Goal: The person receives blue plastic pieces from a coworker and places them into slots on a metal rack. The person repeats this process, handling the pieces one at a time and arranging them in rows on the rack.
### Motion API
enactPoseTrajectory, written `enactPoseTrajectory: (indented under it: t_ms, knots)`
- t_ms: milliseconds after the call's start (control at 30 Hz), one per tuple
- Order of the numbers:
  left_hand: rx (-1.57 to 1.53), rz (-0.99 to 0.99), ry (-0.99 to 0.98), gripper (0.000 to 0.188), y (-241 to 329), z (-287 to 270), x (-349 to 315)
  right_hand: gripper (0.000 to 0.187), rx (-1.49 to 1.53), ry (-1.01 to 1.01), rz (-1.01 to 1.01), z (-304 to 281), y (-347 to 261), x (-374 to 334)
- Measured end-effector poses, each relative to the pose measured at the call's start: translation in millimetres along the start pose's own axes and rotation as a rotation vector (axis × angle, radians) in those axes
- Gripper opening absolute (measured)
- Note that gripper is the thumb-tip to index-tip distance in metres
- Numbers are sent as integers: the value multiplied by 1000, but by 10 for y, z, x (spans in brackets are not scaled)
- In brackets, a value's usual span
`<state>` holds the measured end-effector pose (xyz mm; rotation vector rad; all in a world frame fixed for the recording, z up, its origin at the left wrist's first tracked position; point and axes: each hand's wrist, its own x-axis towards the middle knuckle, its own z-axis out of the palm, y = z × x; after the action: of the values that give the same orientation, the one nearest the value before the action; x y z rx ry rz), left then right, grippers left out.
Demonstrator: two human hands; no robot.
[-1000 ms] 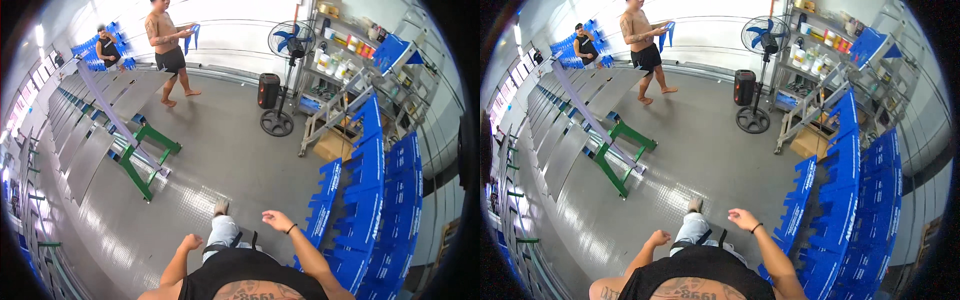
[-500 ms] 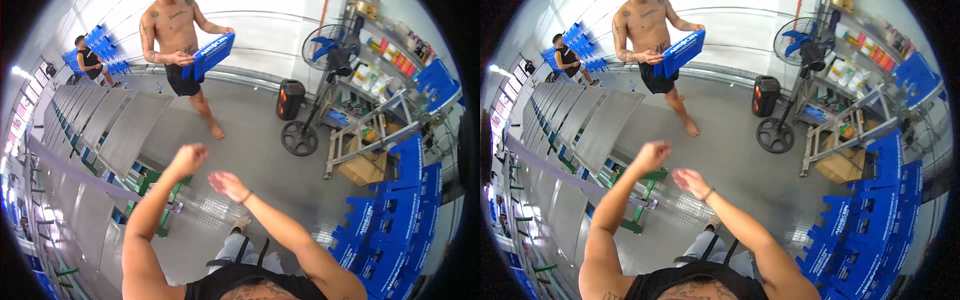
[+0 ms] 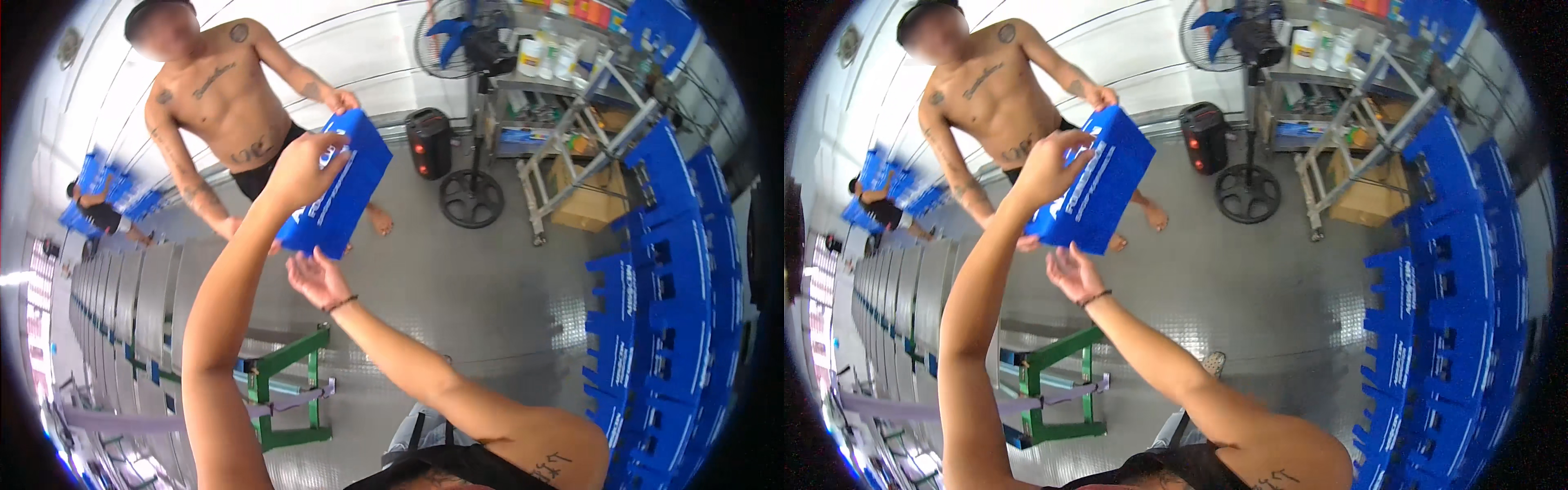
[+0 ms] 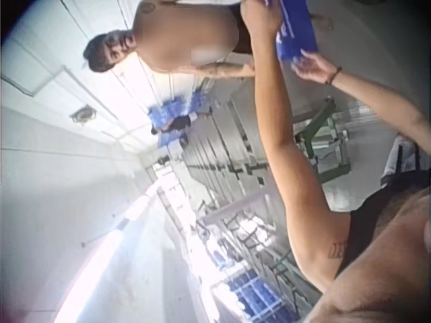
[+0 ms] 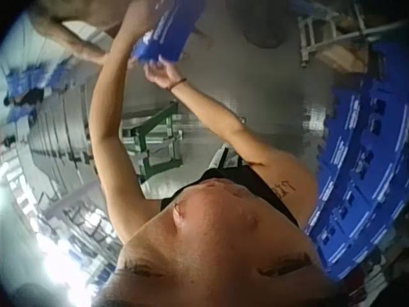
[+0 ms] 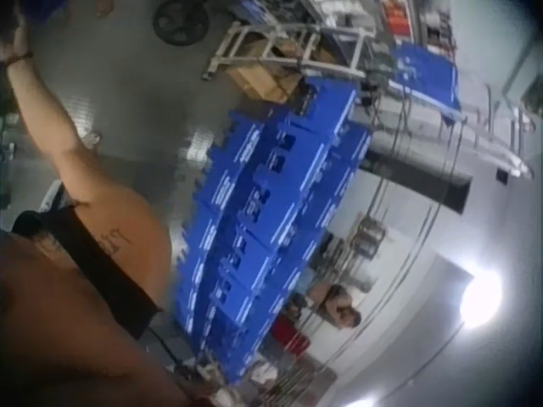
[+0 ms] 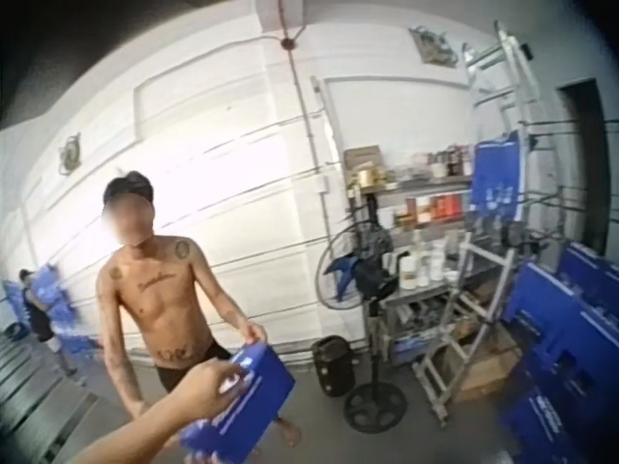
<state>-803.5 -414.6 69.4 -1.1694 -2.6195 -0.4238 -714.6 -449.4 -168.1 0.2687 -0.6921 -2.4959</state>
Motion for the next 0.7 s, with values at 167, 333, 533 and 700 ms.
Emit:
enactPoseTrajectory:
  t_ms: [167, 333, 533, 700]
  knots:
    - [659, 180, -382, 55, 25, 1096, 1279, 7, 10, -123, -67, -223, 219, -628]
    - [890, 180, -897, 34, 478, 1604, 1477, 17, -151, 166, -114, -394, 141, -935]
    - [583, 597, -832, 29, 2004, 1502, 1067, 54, -1026, 187, -232, -1222, -509, -2887]
    - [18, 823, -694, 15, 4675, 771, -474, 65, -1153, 534, -467, -2081, -509, -5515]
